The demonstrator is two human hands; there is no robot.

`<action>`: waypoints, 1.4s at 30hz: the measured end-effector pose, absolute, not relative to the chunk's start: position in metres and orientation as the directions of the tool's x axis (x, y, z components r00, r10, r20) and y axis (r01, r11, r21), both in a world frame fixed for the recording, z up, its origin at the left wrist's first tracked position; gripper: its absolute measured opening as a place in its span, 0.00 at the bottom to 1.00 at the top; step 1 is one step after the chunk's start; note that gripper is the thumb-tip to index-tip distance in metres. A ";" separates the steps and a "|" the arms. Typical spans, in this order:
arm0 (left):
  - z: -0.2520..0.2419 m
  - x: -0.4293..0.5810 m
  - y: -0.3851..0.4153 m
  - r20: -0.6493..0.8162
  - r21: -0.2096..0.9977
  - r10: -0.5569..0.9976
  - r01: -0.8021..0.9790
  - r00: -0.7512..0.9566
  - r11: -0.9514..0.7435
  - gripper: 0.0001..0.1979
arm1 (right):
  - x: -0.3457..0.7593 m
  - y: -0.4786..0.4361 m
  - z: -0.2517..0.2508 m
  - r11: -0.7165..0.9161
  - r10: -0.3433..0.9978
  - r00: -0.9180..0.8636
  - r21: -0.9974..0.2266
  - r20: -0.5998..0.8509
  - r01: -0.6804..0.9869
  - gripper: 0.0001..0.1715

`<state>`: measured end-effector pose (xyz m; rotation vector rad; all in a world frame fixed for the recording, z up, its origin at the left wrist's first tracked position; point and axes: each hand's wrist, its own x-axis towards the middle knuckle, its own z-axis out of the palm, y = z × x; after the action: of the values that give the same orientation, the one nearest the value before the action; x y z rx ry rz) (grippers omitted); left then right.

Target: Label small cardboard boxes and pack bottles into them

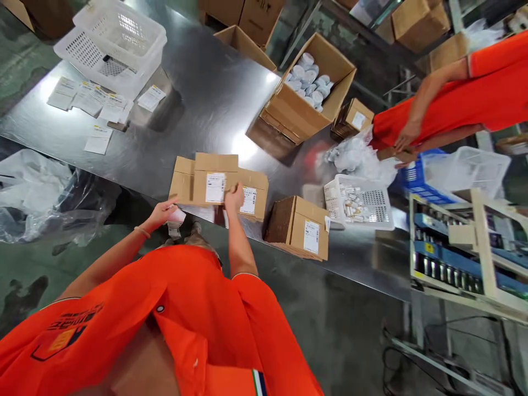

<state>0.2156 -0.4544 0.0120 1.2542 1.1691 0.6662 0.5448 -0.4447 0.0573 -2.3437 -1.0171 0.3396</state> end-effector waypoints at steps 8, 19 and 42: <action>0.012 0.203 -0.495 -0.423 0.883 0.819 -0.026 0.388 0.468 0.44 | 0.566 -0.500 0.089 -0.547 0.783 0.620 -0.537 -0.057 0.642 0.32; 0.009 0.195 -0.488 -0.713 0.675 0.700 -0.243 0.027 0.697 0.40 | 0.376 -0.518 0.020 -0.425 0.905 0.064 -0.881 -0.421 0.207 0.12; -0.023 0.254 -0.490 -0.714 0.671 0.623 0.057 0.320 0.739 0.29 | 0.464 -0.367 0.031 -0.392 0.915 0.337 -0.680 -0.221 0.620 0.03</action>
<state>0.2545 -0.4903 -0.0228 0.6725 1.2050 0.4113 0.4635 -0.3665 0.0307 -2.1242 -1.3427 0.8128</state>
